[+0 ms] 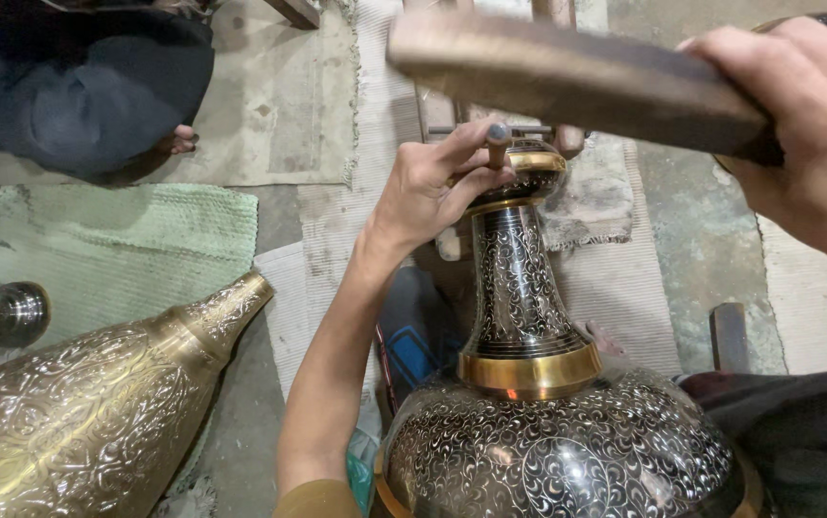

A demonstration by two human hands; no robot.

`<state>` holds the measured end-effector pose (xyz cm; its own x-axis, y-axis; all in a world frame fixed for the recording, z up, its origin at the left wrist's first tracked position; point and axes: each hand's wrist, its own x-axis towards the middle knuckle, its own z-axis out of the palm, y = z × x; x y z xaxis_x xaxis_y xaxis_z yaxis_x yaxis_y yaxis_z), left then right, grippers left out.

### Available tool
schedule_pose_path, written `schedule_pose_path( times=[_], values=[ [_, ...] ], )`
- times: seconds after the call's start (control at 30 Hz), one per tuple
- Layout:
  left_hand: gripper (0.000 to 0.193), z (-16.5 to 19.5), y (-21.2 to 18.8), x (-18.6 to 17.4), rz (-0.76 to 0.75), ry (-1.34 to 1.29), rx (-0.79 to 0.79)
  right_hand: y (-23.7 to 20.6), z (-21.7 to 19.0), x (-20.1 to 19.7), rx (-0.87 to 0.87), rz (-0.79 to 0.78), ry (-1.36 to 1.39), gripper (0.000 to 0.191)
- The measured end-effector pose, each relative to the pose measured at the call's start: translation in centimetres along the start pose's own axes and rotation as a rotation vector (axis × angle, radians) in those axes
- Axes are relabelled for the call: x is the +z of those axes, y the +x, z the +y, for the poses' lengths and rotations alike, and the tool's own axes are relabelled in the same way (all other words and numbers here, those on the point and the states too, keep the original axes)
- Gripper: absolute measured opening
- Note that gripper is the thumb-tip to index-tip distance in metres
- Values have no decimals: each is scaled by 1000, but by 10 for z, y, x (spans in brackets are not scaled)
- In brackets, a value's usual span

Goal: The person sits on the floor holding a steel punch against the neck of an engraved brass vase and taps it with a wooden mallet to chase the decoration, repositioning the punch repeatedly around the rim. At the end they lift and turn the vase to work on another section.

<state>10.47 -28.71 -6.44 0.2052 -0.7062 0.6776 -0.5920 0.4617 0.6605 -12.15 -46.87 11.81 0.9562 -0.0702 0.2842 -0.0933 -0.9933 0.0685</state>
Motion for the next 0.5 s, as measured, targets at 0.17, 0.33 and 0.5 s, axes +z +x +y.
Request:
schedule_pose_path(
  times=[0.17, 0.33, 0.5],
  values=[
    [52, -6, -2, 9, 76, -46, -20, 1, -1, -2, -16, 42, 75, 57],
    [44, -4, -6, 9, 75, -34, -143, -7, 3, 6, 77, -32, 108, 55],
    [47, 2, -15, 5, 138, -93, -63, -9, 13, -2, 38, -114, -81, 64]
  ],
)
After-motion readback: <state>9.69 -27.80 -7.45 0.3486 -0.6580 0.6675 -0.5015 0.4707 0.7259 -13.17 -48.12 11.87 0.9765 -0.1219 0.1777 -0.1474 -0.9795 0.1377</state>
